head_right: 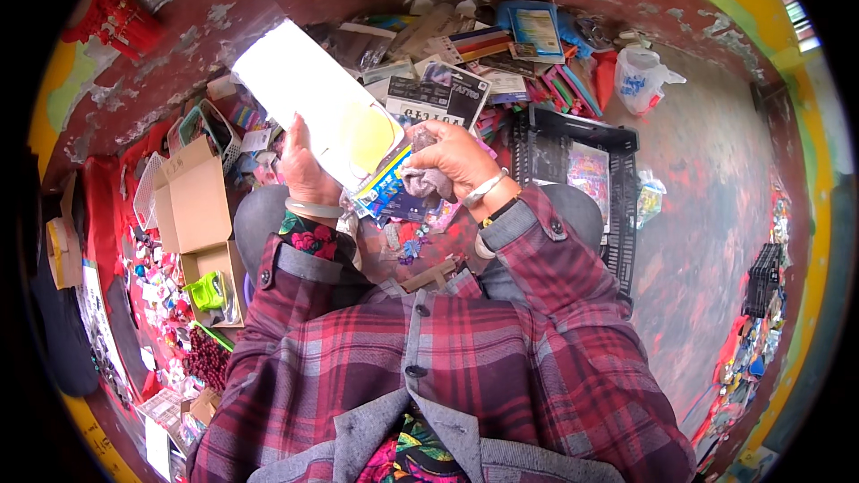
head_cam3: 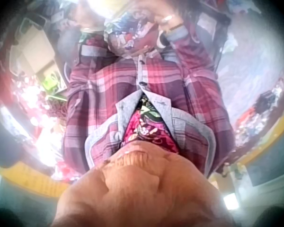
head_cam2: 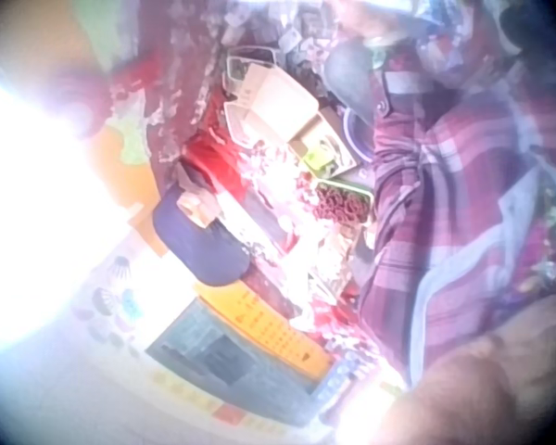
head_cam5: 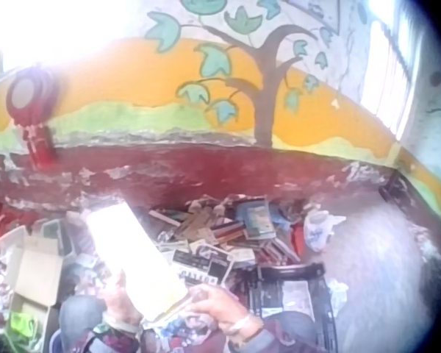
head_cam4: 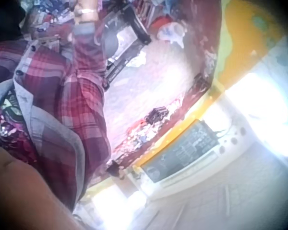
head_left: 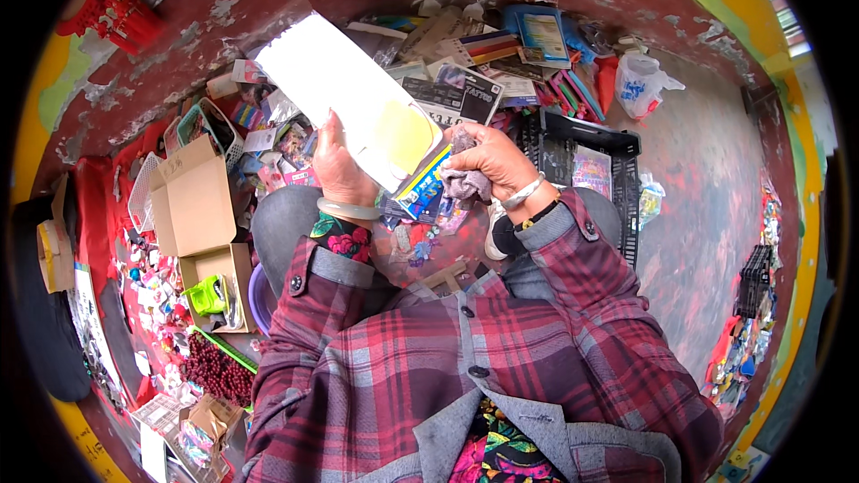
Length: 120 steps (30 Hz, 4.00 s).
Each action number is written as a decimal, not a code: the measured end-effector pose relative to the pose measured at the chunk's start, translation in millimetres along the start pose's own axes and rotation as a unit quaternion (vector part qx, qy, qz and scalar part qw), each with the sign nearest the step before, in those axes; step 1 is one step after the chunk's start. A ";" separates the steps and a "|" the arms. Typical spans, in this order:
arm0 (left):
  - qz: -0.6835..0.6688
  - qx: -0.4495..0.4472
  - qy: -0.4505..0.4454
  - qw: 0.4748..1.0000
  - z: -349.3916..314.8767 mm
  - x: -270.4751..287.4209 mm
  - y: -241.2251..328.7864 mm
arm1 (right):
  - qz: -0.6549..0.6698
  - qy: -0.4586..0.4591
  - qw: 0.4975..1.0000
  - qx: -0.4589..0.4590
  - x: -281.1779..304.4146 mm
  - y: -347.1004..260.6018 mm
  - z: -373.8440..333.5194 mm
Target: The person sits on the floor amidst a large pile of stationery and miscellaneous items. They pick up various packages, including a colorful sticker sheet and a white plastic tray, inspecting them by turning them over and opening them. The person removes items from packaging and places them into a black crate or back onto the pile.
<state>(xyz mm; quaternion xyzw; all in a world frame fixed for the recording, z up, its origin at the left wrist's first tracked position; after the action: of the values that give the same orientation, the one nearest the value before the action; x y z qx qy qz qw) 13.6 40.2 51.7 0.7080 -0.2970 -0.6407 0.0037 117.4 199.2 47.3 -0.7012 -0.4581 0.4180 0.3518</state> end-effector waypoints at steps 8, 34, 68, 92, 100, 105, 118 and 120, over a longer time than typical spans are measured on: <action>0.066 0.149 0.039 0.986 4.1 23.0 -28.4 | -0.504 0.245 0.756 0.338 -12.8 -51.8 -45.1; 0.039 0.229 -0.060 0.971 -5.0 9.7 -29.4 | -0.710 0.002 0.497 0.500 -103.7 5.5 -80.5; 0.013 0.312 -0.151 0.938 -24.9 -0.1 -28.3 | -0.549 0.271 0.662 0.433 39.1 -85.6 45.5; 0.079 0.245 -0.221 0.941 -19.6 -15.7 -45.3 | -0.295 0.432 0.827 0.207 210.8 -69.3 -249.8; 0.101 0.268 -0.161 0.944 -16.0 2.2 -52.6 | 0.058 0.505 0.860 0.047 284.9 171.3 -349.1; 0.123 0.278 -0.143 0.942 -9.4 13.9 -63.1 | 0.332 0.543 0.770 -0.042 244.4 315.9 -301.8; 0.082 0.287 -0.181 0.937 -7.2 17.5 -58.2 | -0.009 0.408 0.878 -0.252 250.7 380.9 -290.7; 0.043 0.262 -0.194 0.944 -15.3 3.3 -46.7 | -0.199 0.340 0.837 -0.379 209.5 243.1 -284.6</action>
<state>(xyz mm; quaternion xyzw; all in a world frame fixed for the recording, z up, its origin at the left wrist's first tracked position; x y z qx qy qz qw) 46.9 71.5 33.5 0.5322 -0.4797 -0.6647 -0.2118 509.1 283.1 -106.3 -0.7711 -0.5626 -0.1321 0.2673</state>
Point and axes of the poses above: each hand's wrist, its own z-axis towards the middle knuckle, its own x-axis out of the back of the hand, y = z × x, the point moved 3 cm from there along z, towards the middle knuckle, and after that the axes turned 10 degrees about -z, right-handed, at the moved point
